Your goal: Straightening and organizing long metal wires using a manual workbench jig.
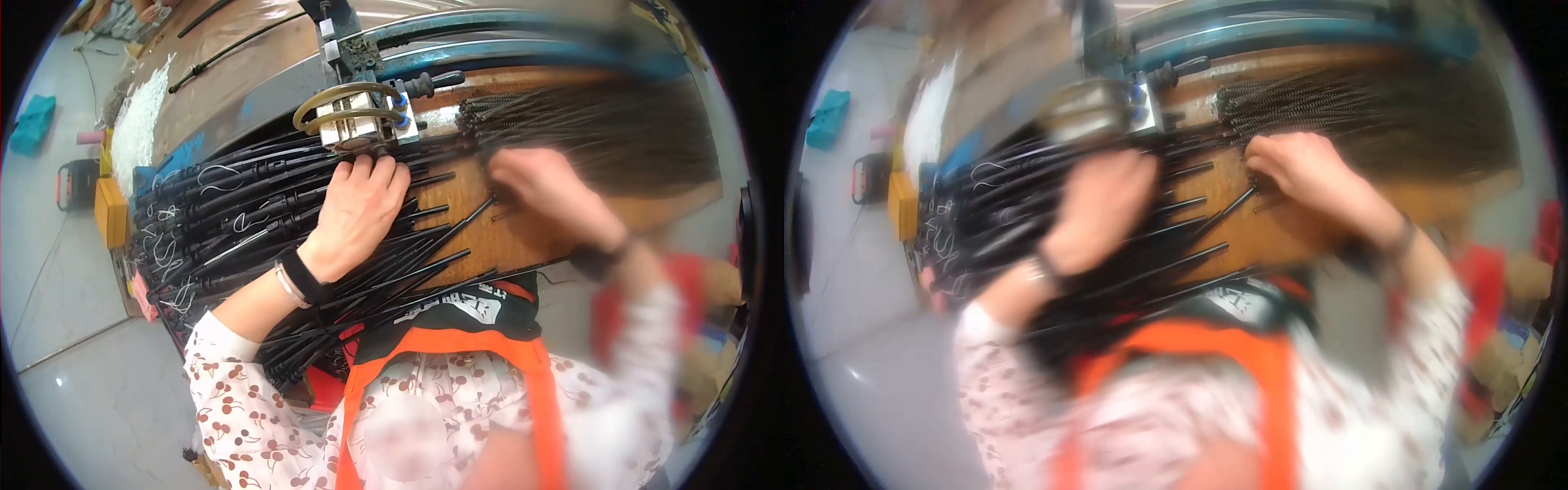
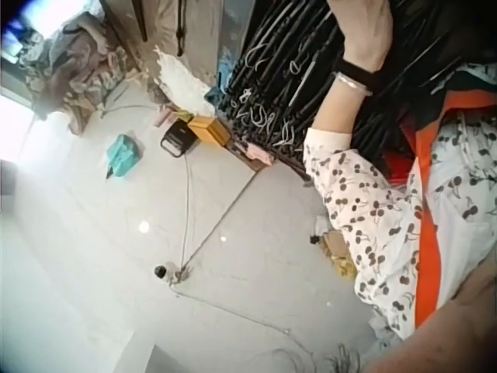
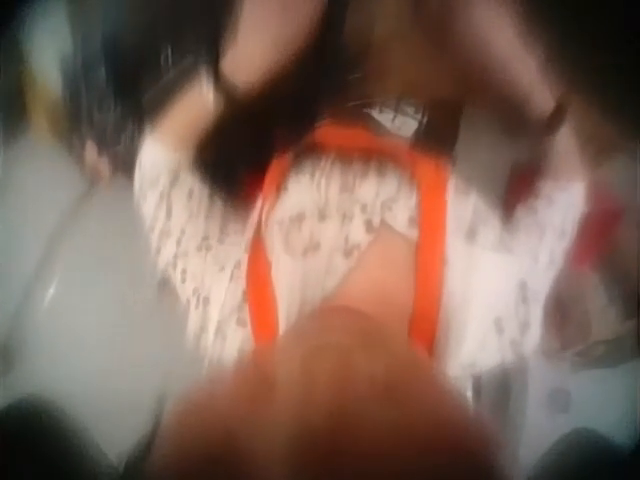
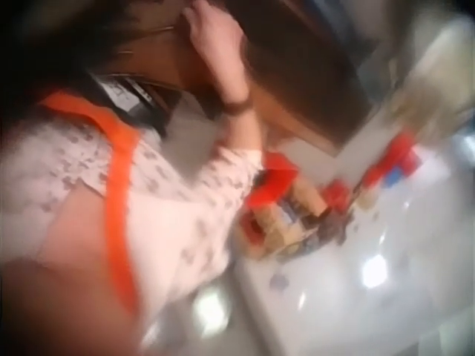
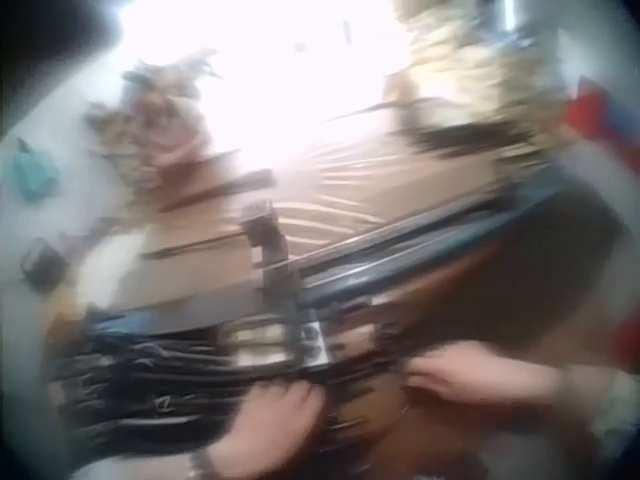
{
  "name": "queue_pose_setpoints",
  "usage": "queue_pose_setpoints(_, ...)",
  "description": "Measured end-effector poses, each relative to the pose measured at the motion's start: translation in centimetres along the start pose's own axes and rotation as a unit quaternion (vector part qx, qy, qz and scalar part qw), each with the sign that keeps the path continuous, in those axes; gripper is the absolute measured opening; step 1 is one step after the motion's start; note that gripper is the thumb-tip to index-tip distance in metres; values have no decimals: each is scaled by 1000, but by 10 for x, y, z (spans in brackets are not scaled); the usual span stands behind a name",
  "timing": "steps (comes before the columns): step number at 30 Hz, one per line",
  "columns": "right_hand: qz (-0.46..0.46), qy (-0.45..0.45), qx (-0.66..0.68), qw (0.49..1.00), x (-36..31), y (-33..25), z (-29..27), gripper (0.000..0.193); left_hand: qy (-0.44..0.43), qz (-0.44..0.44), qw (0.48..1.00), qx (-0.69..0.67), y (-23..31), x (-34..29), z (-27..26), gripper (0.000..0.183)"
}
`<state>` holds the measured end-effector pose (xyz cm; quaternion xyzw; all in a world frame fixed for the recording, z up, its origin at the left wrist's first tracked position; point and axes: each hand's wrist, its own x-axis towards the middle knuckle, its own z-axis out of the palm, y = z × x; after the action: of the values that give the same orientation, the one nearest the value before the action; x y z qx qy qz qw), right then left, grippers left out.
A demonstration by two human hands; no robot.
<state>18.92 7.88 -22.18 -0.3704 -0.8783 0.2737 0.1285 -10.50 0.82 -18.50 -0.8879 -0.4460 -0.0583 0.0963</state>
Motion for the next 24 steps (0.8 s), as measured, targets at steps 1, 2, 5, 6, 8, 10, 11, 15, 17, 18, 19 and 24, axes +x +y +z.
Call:
queue_pose_setpoints(1, 6, 4, 1, 1000, 0, 0, -3, 13, -31, -13, 999, 12, 5, 3, 3, 10)
queue_pose_setpoints(2, 10, 7, -3, 1000, 2, 1, -4, 13, -63, -26, 997, 24, 8, 4, 6, 11)
queue_pose_setpoints(5, -2, 37, -34, 999, 6, 3, 1, 15, -62, -31, 994, 84, 14, 4, 19, 12)
queue_pose_setpoints(6, -18, 43, -23, 999, 7, 1, 2, 16, -63, -43, 990, 117, 17, 4, 19, 12)
queue_pose_setpoints(8, -33, 50, -14, 998, 6, -2, 5, 17, -94, -60, 986, 124, 22, 3, 16, 11)
queue_pose_setpoints(10, -36, 50, -86, 994, 6, -7, 6, 23, -126, -78, 980, 132, 23, 3, 13, 10)
queue_pose_setpoints(11, -37, 52, -87, 994, 8, -9, 7, 23, -120, -64, 981, 139, 21, 2, 12, 9)
queue_pose_setpoints(15, -59, -24, -209, 976, 18, -10, 15, 22, -174, -89, 975, 104, 20, -2, 4, 5)
queue_pose_setpoints(17, -90, -29, -224, 970, 31, -21, 19, 24, -158, -80, 979, 99, 10, -12, 3, 4)
queue_pose_setpoints(18, -66, -50, -244, 966, 32, -25, 18, 22, -141, -65, 984, 86, 5, -15, 3, 4)
queue_pose_setpoints(19, -51, -67, -266, 960, 36, -30, 16, 21, -132, -44, 989, 54, 3, -12, -2, 6)
queue_pose_setpoints(24, -130, 96, -145, 976, 11, -38, -1, 8, -73, 12, 997, 14, 0, -20, -35, 39)
